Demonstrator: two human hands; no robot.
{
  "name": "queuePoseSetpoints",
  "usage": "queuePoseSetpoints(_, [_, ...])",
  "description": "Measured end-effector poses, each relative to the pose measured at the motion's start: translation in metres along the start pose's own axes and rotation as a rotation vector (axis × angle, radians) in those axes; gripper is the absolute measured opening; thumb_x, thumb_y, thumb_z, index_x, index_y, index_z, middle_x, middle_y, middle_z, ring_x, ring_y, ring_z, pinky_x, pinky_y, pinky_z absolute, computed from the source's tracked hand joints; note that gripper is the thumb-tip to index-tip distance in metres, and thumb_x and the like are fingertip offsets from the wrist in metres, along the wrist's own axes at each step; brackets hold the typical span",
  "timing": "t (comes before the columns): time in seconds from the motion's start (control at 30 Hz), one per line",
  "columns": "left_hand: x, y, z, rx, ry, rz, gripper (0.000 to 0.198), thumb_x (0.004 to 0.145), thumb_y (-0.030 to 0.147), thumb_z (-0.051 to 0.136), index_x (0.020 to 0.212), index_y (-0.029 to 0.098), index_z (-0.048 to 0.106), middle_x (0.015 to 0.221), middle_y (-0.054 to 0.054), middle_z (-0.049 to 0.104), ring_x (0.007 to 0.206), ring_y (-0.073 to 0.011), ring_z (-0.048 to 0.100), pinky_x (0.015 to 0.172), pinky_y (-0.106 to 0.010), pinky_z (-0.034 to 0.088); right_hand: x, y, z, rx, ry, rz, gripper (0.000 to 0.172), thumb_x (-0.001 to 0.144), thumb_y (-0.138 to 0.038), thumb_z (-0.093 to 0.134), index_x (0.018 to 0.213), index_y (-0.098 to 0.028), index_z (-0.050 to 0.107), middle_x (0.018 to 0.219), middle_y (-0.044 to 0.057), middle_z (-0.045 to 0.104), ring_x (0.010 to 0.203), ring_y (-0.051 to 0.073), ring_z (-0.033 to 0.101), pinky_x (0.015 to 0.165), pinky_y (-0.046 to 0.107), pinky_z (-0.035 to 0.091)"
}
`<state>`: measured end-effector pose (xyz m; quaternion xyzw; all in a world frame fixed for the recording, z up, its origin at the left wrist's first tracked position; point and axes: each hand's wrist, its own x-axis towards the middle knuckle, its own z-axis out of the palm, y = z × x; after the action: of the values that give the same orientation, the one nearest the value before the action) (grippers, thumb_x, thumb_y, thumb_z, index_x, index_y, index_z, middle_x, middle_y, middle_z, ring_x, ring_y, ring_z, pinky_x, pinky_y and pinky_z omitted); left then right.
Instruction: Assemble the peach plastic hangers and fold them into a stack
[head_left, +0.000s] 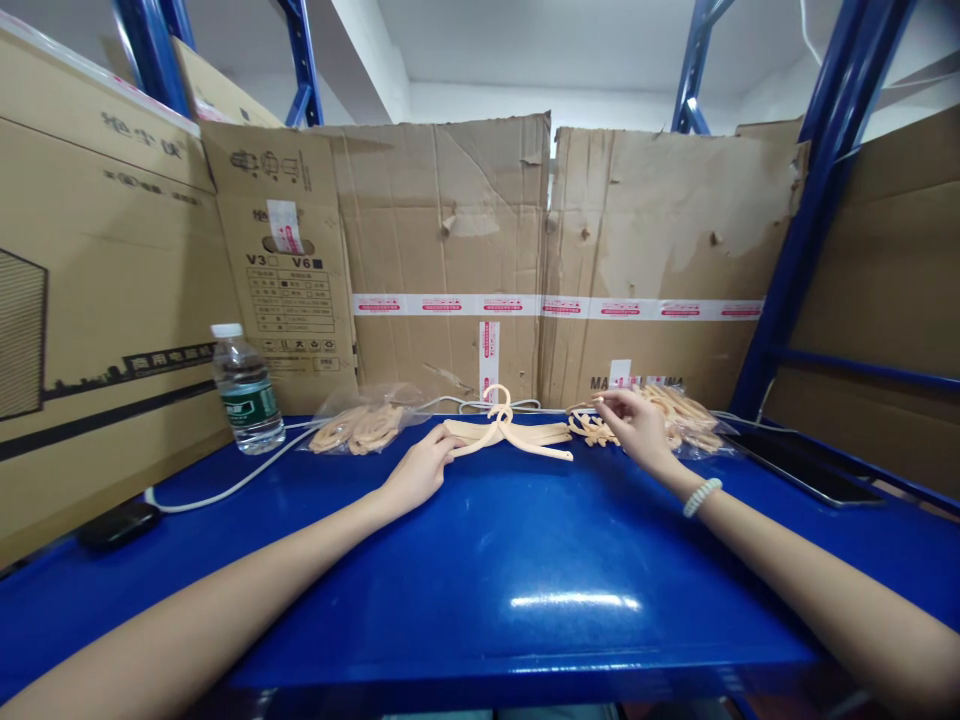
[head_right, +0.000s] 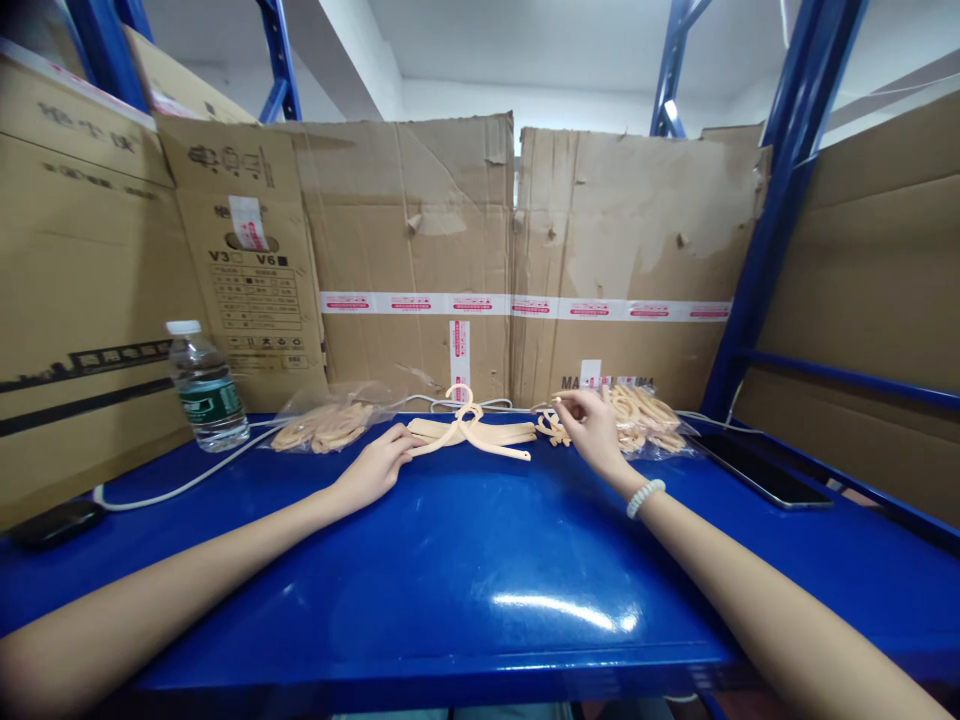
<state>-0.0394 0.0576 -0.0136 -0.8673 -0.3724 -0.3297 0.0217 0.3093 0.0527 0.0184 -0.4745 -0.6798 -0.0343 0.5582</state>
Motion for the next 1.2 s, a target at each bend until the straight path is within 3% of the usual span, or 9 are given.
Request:
queuePoseSetpoints(0.1, [0.0,0.002,-0.001,0.034,0.005,-0.037,0.033,0.084,0.002,0.043,0.105,0.017,0.063,0.098,-0.007,0.057,0.091,-0.0187,0.059,0.085,-0.032,0.048,-0.005,-0.021,0.004,0.293,-0.07,0.21,0.038,0.079,-0.049,0.061,0.093,-0.014,0.066,0.062,0.004,0.063,0.056,0.017,0.056,0.055,0.029,0.045])
queuePoseSetpoints(0.23, [0.0,0.004,-0.002,0.053,0.027,-0.063,0.031,0.084,0.002,0.044,0.102,0.017,0.063,0.097,-0.006,0.056,0.088,-0.0185,0.059,0.084,-0.032,0.047,-0.012,-0.037,0.011,0.619,-0.159,0.399,0.039,0.07,-0.045,0.071,0.093,-0.014,0.068,0.079,0.008,0.071,0.068,0.017,0.062,0.062,0.027,0.048])
queuePoseSetpoints(0.33, [0.0,0.005,-0.002,0.043,0.029,-0.059,0.031,0.083,0.002,0.044,0.101,0.018,0.063,0.097,-0.006,0.056,0.089,-0.0183,0.058,0.084,-0.032,0.047,-0.016,-0.038,0.016,0.754,-0.189,0.506,0.035,0.069,-0.045,0.071,0.085,-0.014,0.07,0.079,0.008,0.07,0.07,0.016,0.061,0.064,0.027,0.049])
queuePoseSetpoints(0.53, [0.0,0.004,-0.002,0.042,0.044,-0.038,0.027,0.082,0.002,0.043,0.096,0.017,0.062,0.096,-0.006,0.057,0.09,-0.0184,0.058,0.083,-0.03,0.048,-0.021,-0.024,0.023,0.779,-0.216,0.519,0.033,0.062,-0.04,0.08,0.079,-0.015,0.065,0.075,0.005,0.067,0.066,0.014,0.058,0.06,0.025,0.048])
queuePoseSetpoints(0.67, [0.0,0.004,-0.002,0.013,0.062,-0.023,0.025,0.08,0.001,0.044,0.089,0.017,0.061,0.092,-0.005,0.058,0.087,-0.0175,0.059,0.081,-0.029,0.048,-0.022,-0.02,0.025,0.844,-0.24,0.61,0.04,0.054,-0.03,0.084,0.08,-0.019,0.056,0.072,0.001,0.065,0.061,0.012,0.058,0.06,0.025,0.051])
queuePoseSetpoints(0.77, [0.001,0.005,-0.003,0.0,0.05,-0.016,0.026,0.079,-0.001,0.044,0.087,0.017,0.062,0.09,-0.005,0.059,0.087,-0.0178,0.059,0.083,-0.03,0.048,-0.021,-0.021,0.023,0.895,-0.327,0.637,0.041,0.055,-0.026,0.085,0.087,-0.018,0.059,0.075,0.001,0.065,0.063,0.011,0.06,0.065,0.024,0.053])
queuePoseSetpoints(0.97, [0.001,0.003,-0.001,-0.008,0.06,-0.033,0.027,0.078,-0.001,0.045,0.088,0.017,0.063,0.089,-0.005,0.059,0.086,-0.0178,0.059,0.081,-0.03,0.049,-0.015,-0.009,0.019,0.88,-0.456,0.673,0.034,0.048,-0.026,0.088,0.061,-0.014,0.059,0.074,0.003,0.065,0.072,0.015,0.064,0.071,0.027,0.055])
queuePoseSetpoints(1.2, [0.001,0.003,-0.002,-0.015,0.067,-0.04,0.028,0.077,-0.002,0.046,0.088,0.017,0.063,0.087,-0.004,0.059,0.085,-0.0174,0.059,0.081,-0.029,0.048,-0.012,0.001,0.012,0.881,-0.648,0.771,0.029,0.058,-0.023,0.085,0.064,-0.014,0.059,0.082,0.005,0.067,0.079,0.016,0.066,0.079,0.03,0.056])
